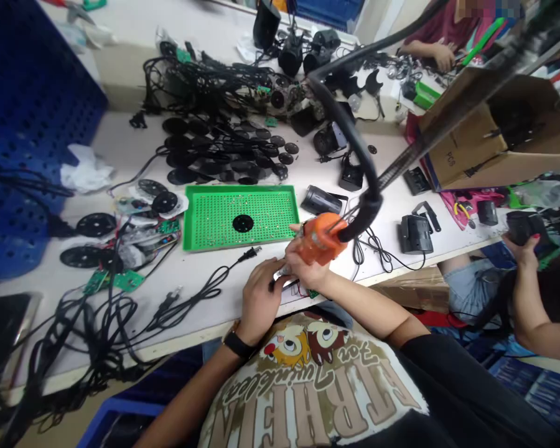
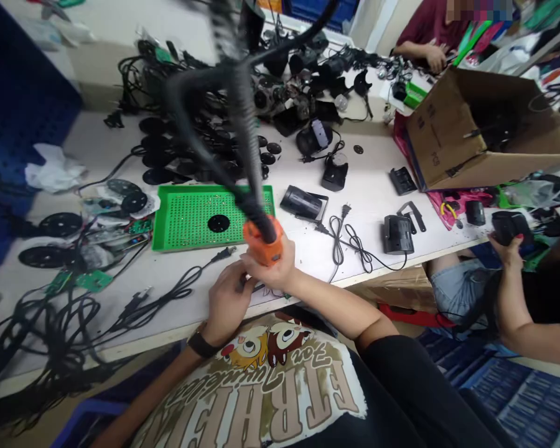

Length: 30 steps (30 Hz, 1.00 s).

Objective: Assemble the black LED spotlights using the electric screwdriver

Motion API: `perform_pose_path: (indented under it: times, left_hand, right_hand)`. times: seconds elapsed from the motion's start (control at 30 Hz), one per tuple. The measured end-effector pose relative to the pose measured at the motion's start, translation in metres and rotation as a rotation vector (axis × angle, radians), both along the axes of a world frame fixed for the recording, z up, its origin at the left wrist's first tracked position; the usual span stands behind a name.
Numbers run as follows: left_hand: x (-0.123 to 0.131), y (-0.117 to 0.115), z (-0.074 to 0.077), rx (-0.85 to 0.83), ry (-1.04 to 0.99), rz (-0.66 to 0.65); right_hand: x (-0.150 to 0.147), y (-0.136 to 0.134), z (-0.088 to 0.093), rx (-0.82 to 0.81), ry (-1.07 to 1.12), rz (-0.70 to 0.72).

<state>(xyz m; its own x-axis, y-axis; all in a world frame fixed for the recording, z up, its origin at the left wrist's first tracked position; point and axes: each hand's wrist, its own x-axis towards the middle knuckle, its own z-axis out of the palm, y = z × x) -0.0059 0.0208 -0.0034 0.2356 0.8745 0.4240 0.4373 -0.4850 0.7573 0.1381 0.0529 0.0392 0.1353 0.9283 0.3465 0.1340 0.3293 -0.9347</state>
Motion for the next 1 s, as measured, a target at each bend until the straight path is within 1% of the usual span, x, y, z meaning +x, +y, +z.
perform_pose_path:
  times: [0.07,0.1,0.17,0.23,0.27,0.37,0.47,0.53,0.57,0.63,0.73,0.8,0.87,0.93,1.0]
  left_hand:
    - [-0.002,0.000,0.001,-0.038,0.012,-0.005]
    - [-0.004,-0.001,0.003,-0.058,0.025,-0.011]
    - [-0.008,-0.002,0.006,-0.066,0.050,-0.025]
    - [-0.011,-0.004,0.012,-0.032,0.062,-0.037]
    - [-0.012,-0.005,0.016,-0.008,0.064,-0.039]
    - [-0.012,-0.006,0.025,0.045,0.088,-0.038]
    - [-0.009,-0.003,0.032,0.074,0.132,-0.043]
    - [-0.006,0.000,0.037,0.075,0.140,-0.057]
    - [-0.005,0.001,0.040,0.070,0.137,-0.063]
    - [-0.003,0.004,0.046,0.042,0.126,-0.077]
    - [0.000,0.008,0.057,-0.038,0.105,-0.107]
    - [0.003,0.011,0.064,-0.101,0.084,-0.140]
    - [0.006,0.013,0.069,-0.169,0.068,-0.186]
    - [0.009,0.014,0.072,-0.246,0.059,-0.234]
    - [0.010,0.013,0.074,-0.305,0.052,-0.270]
  right_hand:
    - [0.009,0.002,0.006,0.055,0.042,-0.031]
    - [0.016,0.005,0.008,0.096,0.072,-0.083]
    - [0.037,0.013,0.011,0.190,0.134,-0.233]
    - [0.061,0.026,0.009,0.272,0.178,-0.371]
    - [0.073,0.033,0.006,0.293,0.187,-0.411]
    - [0.099,0.053,-0.011,0.291,0.193,-0.439]
    - [0.111,0.068,-0.028,0.279,0.209,-0.434]
    - [0.112,0.072,-0.032,0.279,0.224,-0.421]
    - [0.111,0.072,-0.030,0.283,0.232,-0.416]
    - [0.104,0.066,-0.018,0.293,0.249,-0.415]
    - [0.080,0.042,0.014,0.335,0.327,-0.375]
    - [0.061,0.020,0.038,0.409,0.449,-0.230]
    - [0.045,-0.001,0.059,0.468,0.481,-0.067]
    - [0.036,-0.019,0.073,0.460,0.473,0.042]
    - [0.034,-0.032,0.081,0.394,0.462,0.097]
